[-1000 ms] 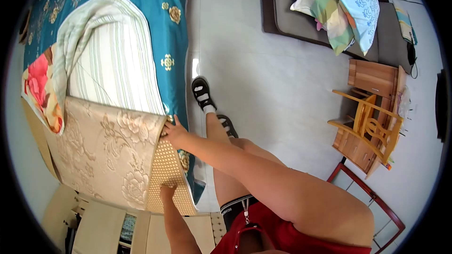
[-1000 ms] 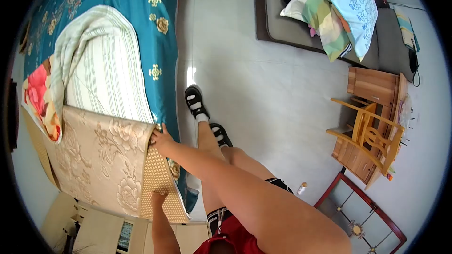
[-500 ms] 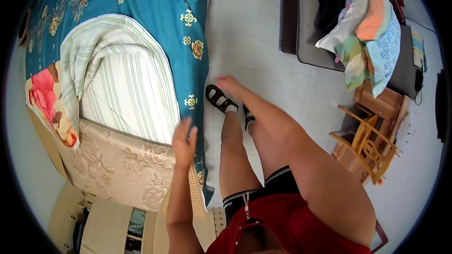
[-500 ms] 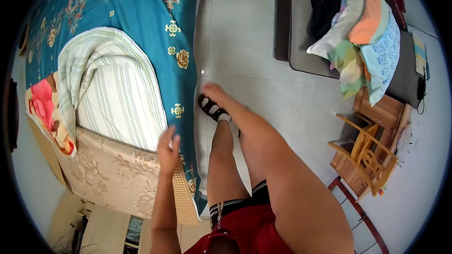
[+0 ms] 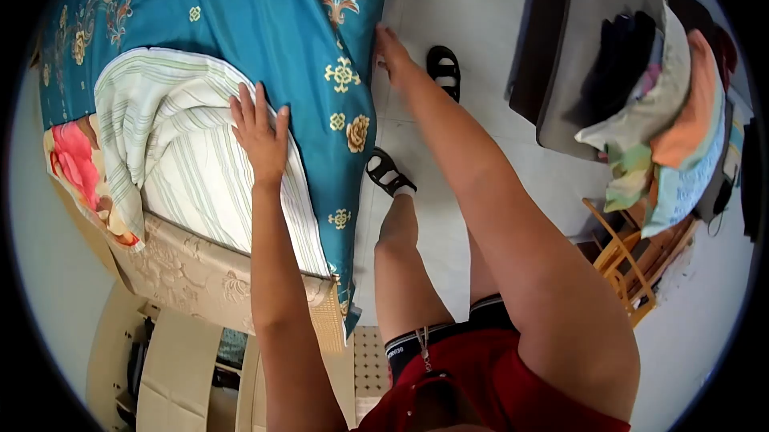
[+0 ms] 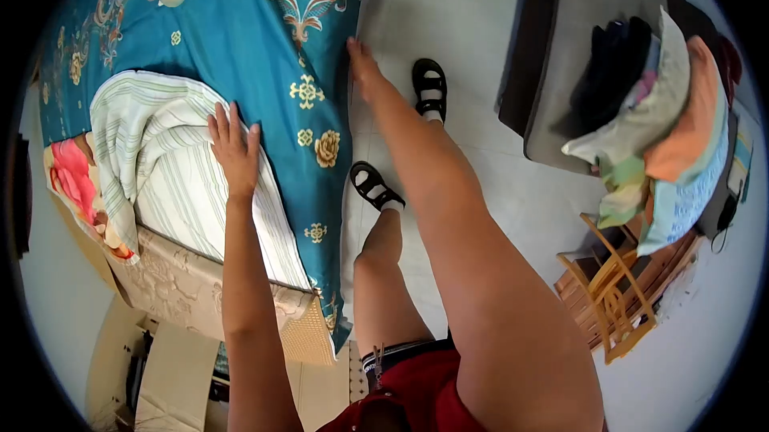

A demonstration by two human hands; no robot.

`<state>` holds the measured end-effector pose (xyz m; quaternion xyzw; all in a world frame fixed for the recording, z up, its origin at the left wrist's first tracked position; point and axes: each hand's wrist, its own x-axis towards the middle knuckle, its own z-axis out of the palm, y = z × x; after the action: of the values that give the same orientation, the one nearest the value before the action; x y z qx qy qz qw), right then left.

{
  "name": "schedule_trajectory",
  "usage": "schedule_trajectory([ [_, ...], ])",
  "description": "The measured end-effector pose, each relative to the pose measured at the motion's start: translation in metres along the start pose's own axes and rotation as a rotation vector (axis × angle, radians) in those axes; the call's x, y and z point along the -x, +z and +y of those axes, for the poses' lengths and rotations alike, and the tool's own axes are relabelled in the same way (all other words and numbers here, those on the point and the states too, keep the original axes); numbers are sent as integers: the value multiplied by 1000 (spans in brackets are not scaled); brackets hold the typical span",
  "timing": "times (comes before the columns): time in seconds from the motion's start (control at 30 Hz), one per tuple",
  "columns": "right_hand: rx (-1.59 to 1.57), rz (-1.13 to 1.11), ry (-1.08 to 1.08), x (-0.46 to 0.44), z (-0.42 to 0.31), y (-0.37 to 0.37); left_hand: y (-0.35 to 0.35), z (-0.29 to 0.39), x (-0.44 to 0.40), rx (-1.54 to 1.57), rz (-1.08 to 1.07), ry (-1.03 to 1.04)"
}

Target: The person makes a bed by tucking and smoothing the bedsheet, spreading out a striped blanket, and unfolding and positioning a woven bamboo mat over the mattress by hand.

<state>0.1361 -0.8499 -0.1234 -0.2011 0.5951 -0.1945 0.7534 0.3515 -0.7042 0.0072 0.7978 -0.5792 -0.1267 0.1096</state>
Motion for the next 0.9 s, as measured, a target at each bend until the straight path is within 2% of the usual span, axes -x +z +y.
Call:
schedule_trajectory([
  [0.03, -49, 129, -20, -13, -2, 1, 5, 4, -1, -17, -18, -27],
  [0.13, -82, 49, 101, -41, -23, -22, 10, 17, -5, -59, -5, -70],
  [0.23, -90, -62, 105, -64, -38, -34, 10, 19, -9, -57, -29, -84],
  [0.33, -11, 0, -33, -65, -51, -23, 12, 21, -13, -52, -42, -124],
  [0.37, 456, 159, -264, -77, -47, -25, 11, 24, -13, -67, -65, -171],
  [0.43, 1121, 424, -463, -66, -69, -30, 10, 30, -20, -106, -75, -238],
  [0.5, 949, 597, -181, -87, -79, -94, 8, 30, -34, -185, -28, -322],
  [0.57, 1047, 640, -207, -95, -90, -116, 6, 30, -58, -243, 63, -384],
  [0.67, 1122, 428, -203, -110, -90, -117, 13, 31, -119, -230, 215, -359],
  [0.77, 991, 452, -122, -118, -92, -110, 39, 38, -184, -181, 190, -396],
  [0.87, 877, 785, -593, -102, -115, -83, 54, 60, -213, -173, 326, -526],
  [0.9, 906, 722, -797, -84, -138, -68, 54, 61, -216, -152, 336, -526],
])
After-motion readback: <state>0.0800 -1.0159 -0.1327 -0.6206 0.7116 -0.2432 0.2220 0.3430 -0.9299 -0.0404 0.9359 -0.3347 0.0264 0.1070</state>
